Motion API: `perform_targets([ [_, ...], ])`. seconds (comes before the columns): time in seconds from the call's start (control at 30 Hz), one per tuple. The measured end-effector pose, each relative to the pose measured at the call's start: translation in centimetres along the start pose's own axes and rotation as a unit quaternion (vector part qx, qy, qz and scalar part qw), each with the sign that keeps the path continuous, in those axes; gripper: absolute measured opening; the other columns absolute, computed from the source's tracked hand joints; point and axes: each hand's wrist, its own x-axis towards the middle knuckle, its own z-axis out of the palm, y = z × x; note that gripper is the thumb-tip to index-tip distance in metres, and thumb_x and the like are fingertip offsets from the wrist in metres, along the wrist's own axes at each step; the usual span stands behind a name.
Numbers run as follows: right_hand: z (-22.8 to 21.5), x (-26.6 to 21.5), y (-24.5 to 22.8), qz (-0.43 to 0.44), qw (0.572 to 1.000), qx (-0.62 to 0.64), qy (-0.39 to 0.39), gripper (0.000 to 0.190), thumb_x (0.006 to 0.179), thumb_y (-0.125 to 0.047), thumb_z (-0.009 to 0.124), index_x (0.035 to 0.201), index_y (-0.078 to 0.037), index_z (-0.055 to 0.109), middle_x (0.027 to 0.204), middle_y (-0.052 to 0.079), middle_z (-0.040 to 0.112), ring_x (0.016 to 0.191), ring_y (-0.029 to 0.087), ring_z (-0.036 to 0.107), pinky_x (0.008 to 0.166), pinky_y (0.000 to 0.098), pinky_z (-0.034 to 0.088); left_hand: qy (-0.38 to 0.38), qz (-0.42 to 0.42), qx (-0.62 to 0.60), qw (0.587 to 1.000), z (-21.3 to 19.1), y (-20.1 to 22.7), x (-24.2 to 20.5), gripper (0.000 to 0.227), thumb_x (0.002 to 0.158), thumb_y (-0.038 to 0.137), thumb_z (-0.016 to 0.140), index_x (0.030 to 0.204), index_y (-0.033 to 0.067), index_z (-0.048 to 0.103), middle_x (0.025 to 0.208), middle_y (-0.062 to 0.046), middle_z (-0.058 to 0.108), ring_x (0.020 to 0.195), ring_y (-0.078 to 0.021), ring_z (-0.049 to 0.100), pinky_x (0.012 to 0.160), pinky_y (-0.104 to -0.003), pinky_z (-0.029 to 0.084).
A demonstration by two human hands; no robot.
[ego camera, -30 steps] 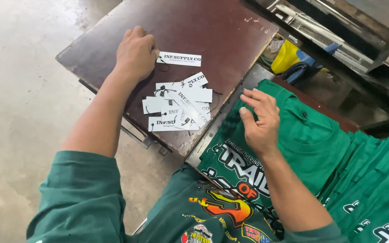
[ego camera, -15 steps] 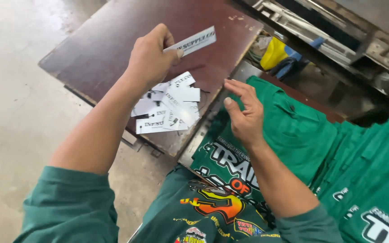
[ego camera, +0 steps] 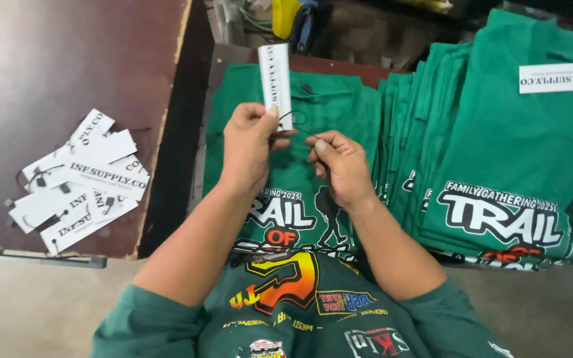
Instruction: The person attaches white tags to the collars of green t-shirts using a black string. They pick up a shirt, thread the tag through the collar, tie it, and then place the shirt on a stack. This process is repeated for multiple shirts.
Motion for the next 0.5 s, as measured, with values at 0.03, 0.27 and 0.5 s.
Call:
perform_targets([
  [0.03,-1.0,-0.3,0.3,0.001,1.0,0.001,0.007,0.014,0.098,-0.007,0.062,0.106,0.0,0.071,0.069,0.013,0.066,0.044,0.01,0.055,0.04,0.0209,0.041,-0.004,-0.005,0.003,1.0,-0.9,-1.5,0.4,0.022,0.091,0.011,0.065,0.105,0.0012,0.05,0.085,-0.015,0.064,0.074,-0.0286,0.078,0.058,-0.028,0.067],
  [0.27,-3.4,-1.7,1.5,-0.039,0.977,-0.206,0.037,0.02,0.095,-0.003,0.066,0.112,-0.003,0.077,0.076,0.014,0.073,0.053,0.013,0.065,0.047,0.0242,0.055,0.04,0.034,0.036,0.998,-6.9,-7.9,-0.7,0.034,0.097,0.006,0.062,0.125,-0.0003,0.043,0.103,-0.017,0.062,0.084,-0.0266,0.075,0.062,-0.026,0.066],
  [0.5,-3.3,0.1,2.8,0.014,0.987,-0.139,0.081,0.006,0.095,-0.003,0.065,0.101,-0.001,0.065,0.075,0.014,0.071,0.051,0.012,0.063,0.045,0.0232,0.055,0.045,0.343,0.579,0.739,-5.2,-5.0,-3.3,0.08,0.077,0.021,0.092,0.144,-0.0003,0.053,0.146,-0.028,0.041,0.127,-0.0527,0.046,0.091,-0.061,0.046],
])
